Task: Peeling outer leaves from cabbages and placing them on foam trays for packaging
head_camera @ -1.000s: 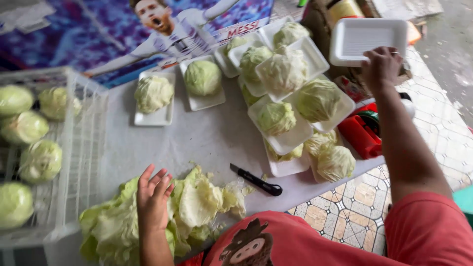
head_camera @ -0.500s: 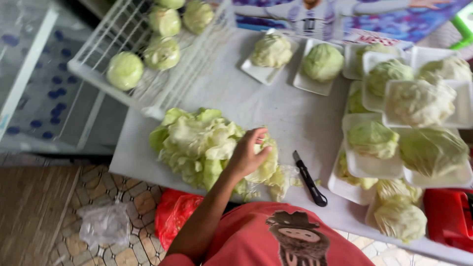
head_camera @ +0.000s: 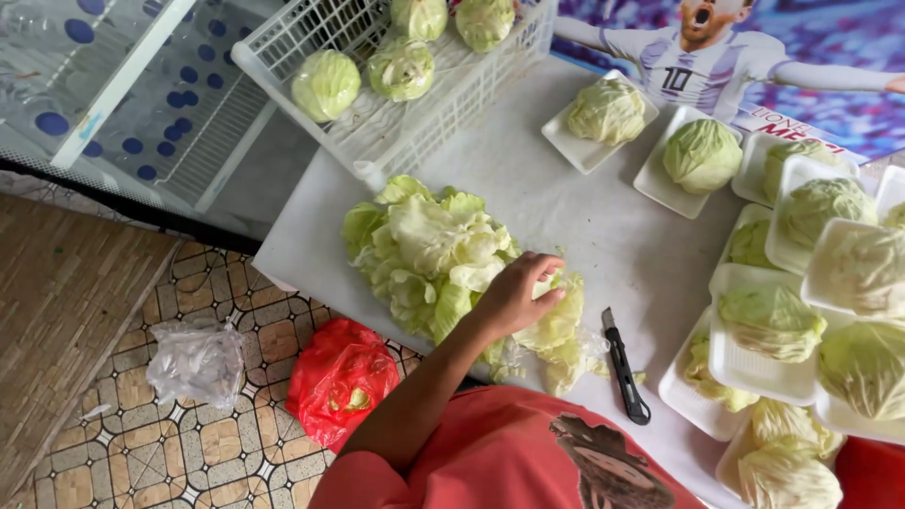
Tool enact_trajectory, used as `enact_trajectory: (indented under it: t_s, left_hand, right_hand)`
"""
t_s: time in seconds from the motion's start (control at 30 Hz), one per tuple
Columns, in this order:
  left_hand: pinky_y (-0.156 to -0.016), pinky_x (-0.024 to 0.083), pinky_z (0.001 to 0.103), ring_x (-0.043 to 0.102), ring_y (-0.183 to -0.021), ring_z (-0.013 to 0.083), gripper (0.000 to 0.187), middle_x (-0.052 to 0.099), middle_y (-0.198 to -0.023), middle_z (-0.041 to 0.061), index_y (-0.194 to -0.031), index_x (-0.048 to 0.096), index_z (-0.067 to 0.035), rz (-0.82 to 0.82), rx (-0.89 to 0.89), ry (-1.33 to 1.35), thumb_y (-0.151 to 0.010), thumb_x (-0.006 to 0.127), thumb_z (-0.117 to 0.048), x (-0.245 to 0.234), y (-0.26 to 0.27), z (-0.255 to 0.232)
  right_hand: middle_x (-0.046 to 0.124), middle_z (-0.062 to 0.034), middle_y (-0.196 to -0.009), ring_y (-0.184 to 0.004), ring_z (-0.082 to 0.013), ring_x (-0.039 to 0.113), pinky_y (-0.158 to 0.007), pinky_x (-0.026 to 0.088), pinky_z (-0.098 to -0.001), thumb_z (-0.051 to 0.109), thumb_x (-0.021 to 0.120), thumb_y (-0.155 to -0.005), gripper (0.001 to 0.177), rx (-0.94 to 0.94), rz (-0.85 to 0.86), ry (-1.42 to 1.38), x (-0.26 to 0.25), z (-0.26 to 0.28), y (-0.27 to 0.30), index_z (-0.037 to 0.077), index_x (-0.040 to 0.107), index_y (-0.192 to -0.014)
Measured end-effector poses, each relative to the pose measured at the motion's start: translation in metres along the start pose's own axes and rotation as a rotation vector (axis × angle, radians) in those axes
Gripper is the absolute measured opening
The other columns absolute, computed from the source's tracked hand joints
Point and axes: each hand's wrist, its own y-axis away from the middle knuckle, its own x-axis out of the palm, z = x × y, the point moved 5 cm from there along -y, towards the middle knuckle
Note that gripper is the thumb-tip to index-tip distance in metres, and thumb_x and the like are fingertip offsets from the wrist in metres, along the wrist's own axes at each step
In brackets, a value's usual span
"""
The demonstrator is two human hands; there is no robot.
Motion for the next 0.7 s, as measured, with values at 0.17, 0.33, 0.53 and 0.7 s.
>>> enact_trajectory:
  t_s: [0.17, 0.33, 0.53, 0.7]
  left_hand:
    - [-0.090, 0.056, 0.039, 0.067, -0.112, 0.0280, 0.043, 0.062, -0.129, 0.016, -0.132, 0.057, -0.006, 0.124, -0.002, 0.094, -0.095, 0.066, -0.024, -0.026, 0.002, -0.028]
    - [-0.090, 0.058, 0.037, 0.066, -0.113, 0.0282, 0.043, 0.063, -0.127, 0.018, -0.132, 0.056, -0.005, 0.160, 0.017, 0.127, -0.094, 0.067, -0.022, -0.072, 0.012, -0.016]
    - [-0.087, 0.058, 0.034, 0.068, -0.104, 0.0218, 0.037, 0.067, -0.120, 0.010, -0.127, 0.059, -0.007, 0.049, 0.056, 0.227, -0.095, 0.065, -0.026, -0.175, 0.015, 0.009]
    - [-0.085, 0.060, 0.029, 0.068, -0.093, 0.0163, 0.032, 0.069, -0.101, 0.002, -0.126, 0.058, -0.009, -0.159, -0.025, -0.040, -0.096, 0.063, -0.018, -0.293, -0.061, 0.064]
  right_hand:
    - [0.075, -0.0228, -0.115, -0.103, -0.0307, 0.065, -0.092, 0.049, -0.0339, -0.025, 0.067, -0.098, 0.023, -0.041, -0.026, -0.037, 0.093, 0.057, 0.011, -0.013, 0.078, -0.114]
    - [0.059, -0.0111, -0.106, -0.089, -0.0263, 0.058, -0.071, 0.053, -0.0399, -0.003, 0.073, -0.091, 0.037, 0.163, 0.356, -0.028, 0.240, 0.072, 0.056, 0.011, 0.078, -0.125]
    - [0.066, -0.0151, -0.108, -0.101, -0.0330, 0.061, -0.092, 0.049, -0.0454, -0.014, 0.069, -0.085, 0.046, 0.216, 0.588, -0.103, 0.286, 0.078, 0.080, 0.008, 0.075, -0.125]
    - [0.069, -0.0111, -0.117, -0.087, -0.0259, 0.071, -0.083, 0.056, -0.0355, 0.011, 0.065, -0.106, 0.022, 0.429, 0.459, -0.121, 0.259, 0.093, 0.088, 0.008, 0.076, -0.125]
